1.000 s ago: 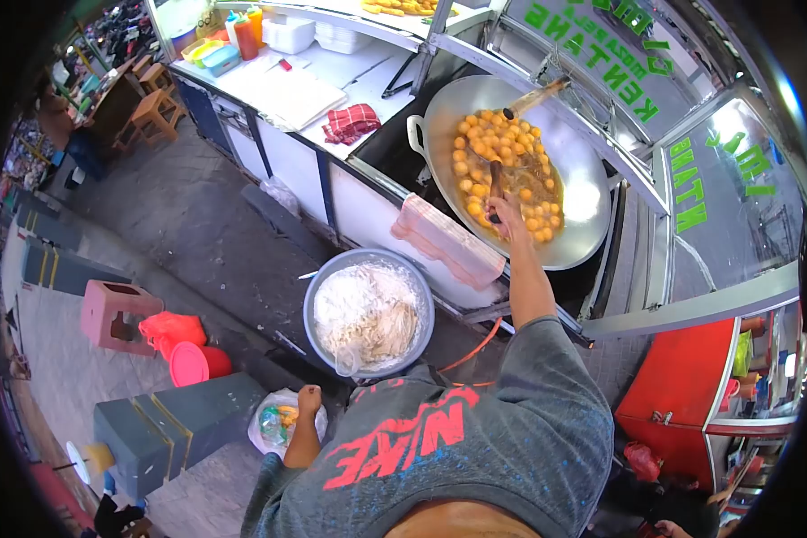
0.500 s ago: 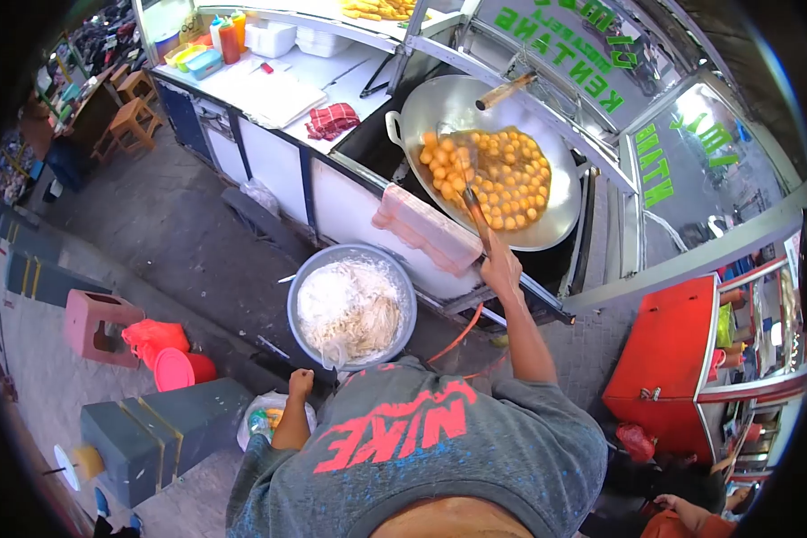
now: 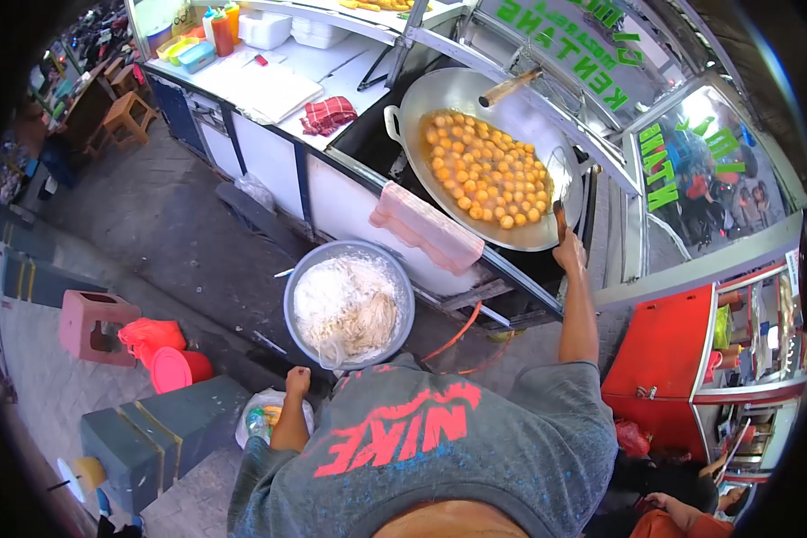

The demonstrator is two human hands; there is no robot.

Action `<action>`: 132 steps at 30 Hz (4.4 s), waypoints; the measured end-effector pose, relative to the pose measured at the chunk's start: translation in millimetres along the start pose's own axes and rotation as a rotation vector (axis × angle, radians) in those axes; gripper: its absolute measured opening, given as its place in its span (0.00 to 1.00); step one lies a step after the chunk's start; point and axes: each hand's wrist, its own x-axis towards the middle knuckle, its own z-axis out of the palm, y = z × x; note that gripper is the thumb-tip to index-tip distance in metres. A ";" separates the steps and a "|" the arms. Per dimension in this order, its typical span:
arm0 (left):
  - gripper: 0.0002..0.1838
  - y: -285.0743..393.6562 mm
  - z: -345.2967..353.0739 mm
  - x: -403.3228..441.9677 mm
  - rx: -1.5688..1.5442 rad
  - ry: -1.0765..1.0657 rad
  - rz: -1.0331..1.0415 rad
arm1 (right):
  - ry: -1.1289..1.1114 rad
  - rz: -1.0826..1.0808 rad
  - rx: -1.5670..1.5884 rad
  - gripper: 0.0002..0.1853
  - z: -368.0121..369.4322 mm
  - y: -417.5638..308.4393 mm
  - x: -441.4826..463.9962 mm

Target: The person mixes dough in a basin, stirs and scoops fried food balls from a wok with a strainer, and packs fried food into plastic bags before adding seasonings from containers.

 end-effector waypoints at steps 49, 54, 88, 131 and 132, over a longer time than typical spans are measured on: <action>0.16 18.0 -27.3 -40.2 -0.076 -0.071 -0.060 | -0.035 0.065 0.051 0.26 11.7 -30.6 8.1; 0.16 7.9 -25.7 -57.0 -0.112 -0.088 -0.233 | 0.014 0.117 0.657 0.14 121.7 -102.2 71.0; 0.14 49.5 -18.9 -16.3 -0.138 -0.141 -0.095 | 0.269 -0.078 -0.014 0.34 -7.7 0.6 -76.0; 0.13 33.2 -9.4 -25.6 -0.126 -0.242 -0.144 | 0.310 -0.201 0.153 0.35 29.3 -53.5 -151.5; 0.13 35.6 -7.7 -21.6 -0.119 -0.250 -0.140 | 0.222 -0.110 0.408 0.33 32.6 -54.3 -139.3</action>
